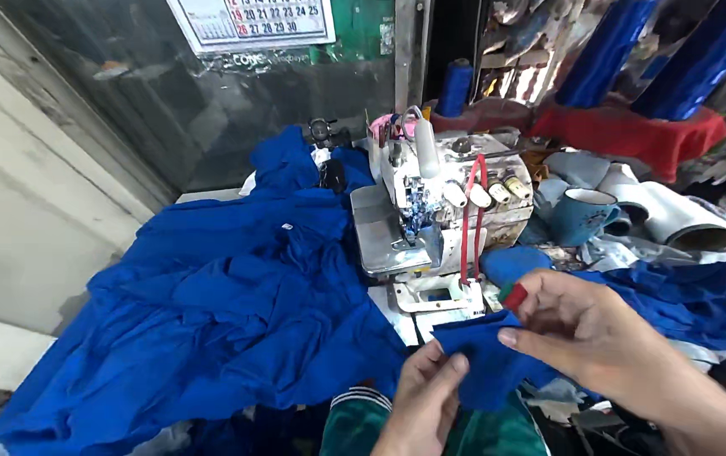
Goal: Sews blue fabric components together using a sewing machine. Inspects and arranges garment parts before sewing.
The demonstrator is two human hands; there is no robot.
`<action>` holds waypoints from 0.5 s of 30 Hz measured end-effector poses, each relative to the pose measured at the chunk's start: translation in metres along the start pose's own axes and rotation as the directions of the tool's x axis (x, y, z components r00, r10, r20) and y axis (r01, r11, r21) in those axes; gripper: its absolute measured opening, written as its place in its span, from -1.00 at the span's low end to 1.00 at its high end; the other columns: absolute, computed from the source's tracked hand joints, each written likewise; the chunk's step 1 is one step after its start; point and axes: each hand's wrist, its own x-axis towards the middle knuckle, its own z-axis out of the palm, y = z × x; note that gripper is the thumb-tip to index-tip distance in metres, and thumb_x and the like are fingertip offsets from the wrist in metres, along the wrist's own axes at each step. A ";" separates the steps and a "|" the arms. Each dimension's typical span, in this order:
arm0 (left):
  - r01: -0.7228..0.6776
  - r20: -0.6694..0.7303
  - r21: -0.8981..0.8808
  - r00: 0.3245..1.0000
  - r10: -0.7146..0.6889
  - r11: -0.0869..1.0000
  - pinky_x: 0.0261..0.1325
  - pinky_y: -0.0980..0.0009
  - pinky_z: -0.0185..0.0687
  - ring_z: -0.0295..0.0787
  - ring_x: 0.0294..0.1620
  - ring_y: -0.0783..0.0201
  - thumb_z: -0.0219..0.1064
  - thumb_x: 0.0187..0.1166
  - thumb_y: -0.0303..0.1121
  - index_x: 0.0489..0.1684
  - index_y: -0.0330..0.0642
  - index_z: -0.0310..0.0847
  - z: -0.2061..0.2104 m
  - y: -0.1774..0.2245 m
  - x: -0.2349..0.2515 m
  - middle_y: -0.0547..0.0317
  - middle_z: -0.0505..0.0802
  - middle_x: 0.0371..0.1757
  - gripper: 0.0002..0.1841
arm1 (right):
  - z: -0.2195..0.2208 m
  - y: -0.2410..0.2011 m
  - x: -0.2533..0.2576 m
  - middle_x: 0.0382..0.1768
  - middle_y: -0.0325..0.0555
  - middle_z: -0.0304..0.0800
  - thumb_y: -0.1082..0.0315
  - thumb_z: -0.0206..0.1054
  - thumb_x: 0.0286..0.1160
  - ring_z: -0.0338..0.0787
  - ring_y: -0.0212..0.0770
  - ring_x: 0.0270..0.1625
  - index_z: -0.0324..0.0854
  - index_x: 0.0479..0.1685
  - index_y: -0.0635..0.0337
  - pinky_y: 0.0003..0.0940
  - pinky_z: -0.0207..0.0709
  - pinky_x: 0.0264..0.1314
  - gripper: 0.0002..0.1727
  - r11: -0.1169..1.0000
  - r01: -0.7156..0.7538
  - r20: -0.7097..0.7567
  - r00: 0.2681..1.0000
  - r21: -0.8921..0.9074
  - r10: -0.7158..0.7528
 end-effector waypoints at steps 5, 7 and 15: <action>-0.008 0.107 0.779 0.987 -0.121 0.627 -0.05 0.32 0.83 0.84 -0.19 0.28 0.36 0.69 -0.27 -0.09 -0.29 0.73 -0.011 0.069 0.014 0.10 0.86 -0.21 -0.78 | 0.045 0.035 -0.051 0.18 -0.10 0.82 0.29 0.56 0.42 0.88 -0.15 0.10 0.54 0.41 0.18 -0.12 0.86 0.10 -0.44 0.997 0.001 -0.039 0.999 0.075 0.002; -0.119 0.224 0.948 0.910 -0.349 0.296 -0.10 0.38 0.74 0.76 -0.24 0.41 0.34 0.69 -0.14 -0.09 -0.13 0.76 -0.001 0.097 0.024 0.25 0.83 -0.25 -0.76 | 0.057 0.042 -0.044 0.53 -0.11 0.61 0.19 0.53 0.47 0.71 -0.17 0.46 0.39 0.69 0.11 -0.10 0.71 0.49 -0.25 0.996 0.077 0.064 0.995 0.050 -0.080; -0.099 0.162 0.921 0.977 -0.141 0.376 -0.17 0.41 0.88 0.87 -0.25 0.38 0.46 0.59 -0.27 0.05 -0.13 0.82 -0.009 0.116 0.009 0.25 0.92 -0.11 -0.79 | 0.065 0.043 -0.022 -0.24 -0.19 0.89 0.35 0.54 0.46 0.86 -0.25 -0.33 0.75 0.06 0.12 -0.34 0.82 -0.32 -0.76 0.959 0.158 -0.116 0.984 0.236 -0.133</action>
